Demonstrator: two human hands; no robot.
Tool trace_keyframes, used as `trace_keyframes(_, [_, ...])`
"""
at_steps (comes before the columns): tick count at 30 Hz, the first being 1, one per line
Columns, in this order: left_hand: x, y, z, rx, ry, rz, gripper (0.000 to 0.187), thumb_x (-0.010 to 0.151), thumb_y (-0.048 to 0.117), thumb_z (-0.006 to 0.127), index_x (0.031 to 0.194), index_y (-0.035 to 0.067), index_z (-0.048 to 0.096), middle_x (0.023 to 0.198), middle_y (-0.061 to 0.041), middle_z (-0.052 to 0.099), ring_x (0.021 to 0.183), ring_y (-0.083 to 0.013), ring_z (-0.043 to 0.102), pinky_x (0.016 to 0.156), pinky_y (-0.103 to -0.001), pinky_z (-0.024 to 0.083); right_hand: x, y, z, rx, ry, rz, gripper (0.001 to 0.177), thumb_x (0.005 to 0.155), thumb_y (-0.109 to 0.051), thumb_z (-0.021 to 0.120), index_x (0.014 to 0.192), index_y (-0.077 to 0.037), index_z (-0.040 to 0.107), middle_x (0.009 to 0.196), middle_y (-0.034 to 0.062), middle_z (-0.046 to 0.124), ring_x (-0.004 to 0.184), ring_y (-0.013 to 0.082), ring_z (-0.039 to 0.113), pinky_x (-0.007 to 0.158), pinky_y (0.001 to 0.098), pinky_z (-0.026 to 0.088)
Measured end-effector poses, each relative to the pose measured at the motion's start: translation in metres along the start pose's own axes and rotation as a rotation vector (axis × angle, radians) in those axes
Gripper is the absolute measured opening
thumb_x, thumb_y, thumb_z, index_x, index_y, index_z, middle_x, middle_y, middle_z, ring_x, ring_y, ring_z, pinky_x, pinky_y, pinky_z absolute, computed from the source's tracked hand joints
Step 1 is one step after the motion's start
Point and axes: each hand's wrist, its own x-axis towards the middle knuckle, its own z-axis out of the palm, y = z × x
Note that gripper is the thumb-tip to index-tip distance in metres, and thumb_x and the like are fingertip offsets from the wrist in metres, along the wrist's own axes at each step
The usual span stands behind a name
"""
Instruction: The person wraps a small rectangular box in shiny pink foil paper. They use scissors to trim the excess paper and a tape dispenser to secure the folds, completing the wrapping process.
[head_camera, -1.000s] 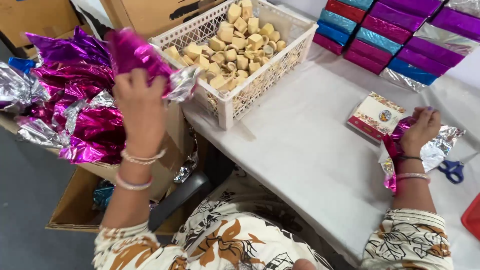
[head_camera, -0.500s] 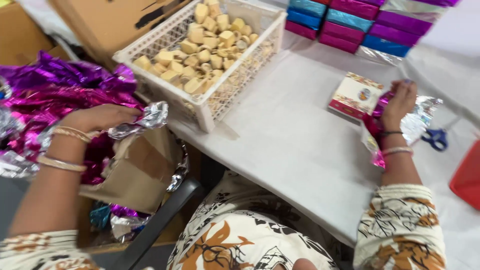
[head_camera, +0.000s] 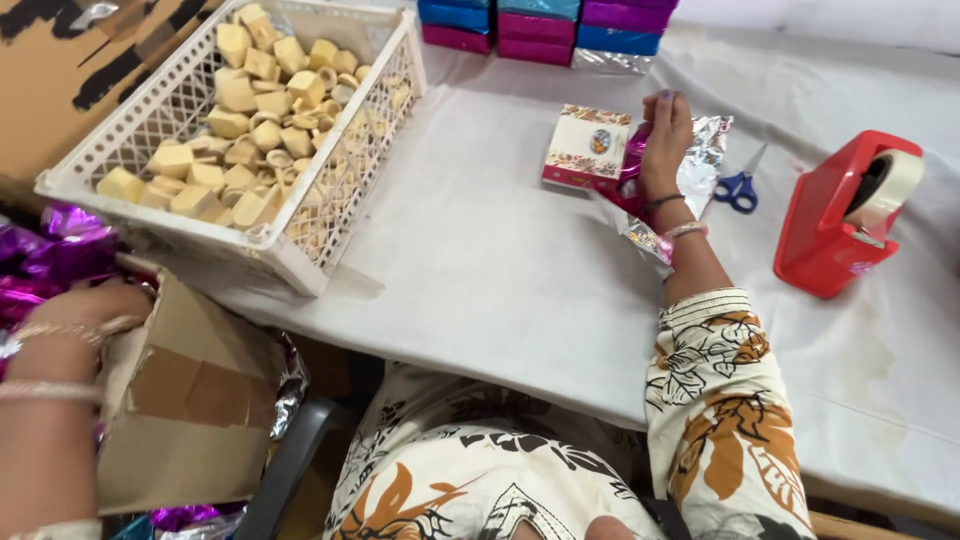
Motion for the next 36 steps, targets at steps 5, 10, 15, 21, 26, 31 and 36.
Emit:
trace_keyframes(5, [-0.006, -0.004, -0.04, 0.318, -0.056, 0.216, 0.043, 0.09, 0.049, 0.065, 0.124, 0.024, 0.075, 0.119, -0.009, 0.076, 0.108, -0.0296, 0.073, 0.096, -0.042, 0.058, 0.006, -0.017, -0.006, 0.052, 0.06, 0.124, 0.028, 0.112, -0.026, 0.052, 0.095, -0.006, 0.062, 0.083, -0.0019, 0.058, 0.076, 0.0069, 0.05, 0.067, 0.0235, 0.044])
trace_keyframes(10, [-0.086, 0.15, -0.099, 0.65, 0.43, 0.341, 0.033, 0.107, 0.046, 0.058, 0.097, 0.024, 0.08, 0.088, -0.003, 0.08, 0.084, -0.0191, 0.077, 0.08, -0.035, 0.061, 0.023, -0.02, -0.026, 0.006, 0.091, 0.127, 0.024, 0.11, -0.023, 0.052, 0.096, -0.006, 0.061, 0.09, -0.0005, 0.065, 0.079, 0.0066, 0.058, 0.073, 0.0228, 0.051])
trace_keyframes(15, [-0.251, 0.368, -0.195, 0.118, 0.351, 1.046, 0.041, 0.097, 0.039, 0.059, 0.123, 0.009, 0.068, 0.12, -0.011, 0.069, 0.11, -0.0252, 0.064, 0.099, -0.043, 0.049, 0.028, -0.039, -0.053, -1.049, 0.029, -0.156, 0.022, 0.094, -0.031, 0.083, 0.107, -0.018, 0.072, 0.116, 0.0129, 0.053, 0.106, 0.0348, 0.052, 0.086, 0.0472, 0.04])
trace_keyframes(21, [-0.215, 0.554, -0.099, -0.099, 0.403, 1.611, 0.068, 0.082, 0.052, 0.076, 0.126, 0.001, 0.062, 0.131, -0.02, 0.059, 0.131, -0.0412, 0.048, 0.108, -0.053, 0.041, 0.027, -0.05, -0.086, -1.018, -0.156, 0.095, 0.061, 0.069, -0.008, 0.087, 0.123, -0.011, 0.057, 0.122, 0.0236, 0.047, 0.107, 0.0479, 0.049, 0.088, 0.0523, 0.047])
trace_keyframes(26, [-0.227, 0.632, -0.018, 0.013, 0.367, 1.722, 0.083, 0.084, 0.067, 0.068, 0.137, 0.004, 0.054, 0.135, -0.027, 0.052, 0.131, -0.05, 0.039, 0.105, -0.064, 0.034, 0.045, -0.006, -0.133, -0.946, -0.166, 0.09, 0.047, 0.079, 0.005, 0.073, 0.122, -0.011, 0.063, 0.101, 0.0169, 0.071, 0.096, 0.0323, 0.07, 0.085, 0.0446, 0.057])
trace_keyframes(31, [-0.238, 0.637, 0.021, 0.065, 0.325, 1.704, 0.071, 0.081, 0.053, 0.067, 0.137, 0.011, 0.056, 0.135, -0.022, 0.057, 0.119, -0.043, 0.052, 0.09, -0.056, 0.047, 0.049, -0.059, -0.148, -0.888, -0.046, 0.117, 0.039, 0.077, 0.005, 0.074, 0.113, -0.011, 0.071, 0.089, 0.014, 0.073, 0.086, 0.0281, 0.072, 0.078, 0.0401, 0.057])
trace_keyframes(36, [-0.224, 0.633, 0.044, 0.347, 0.613, 1.776, 0.021, 0.093, 0.018, 0.06, 0.113, 0.012, 0.067, 0.094, -0.001, 0.066, 0.092, -0.0163, 0.064, 0.073, -0.032, 0.051, 0.059, -0.07, -0.172, -0.707, 0.061, 0.283, 0.034, 0.084, 0.002, 0.071, 0.114, -0.014, 0.071, 0.092, 0.0091, 0.073, 0.078, 0.0191, 0.072, 0.067, 0.0339, 0.059])
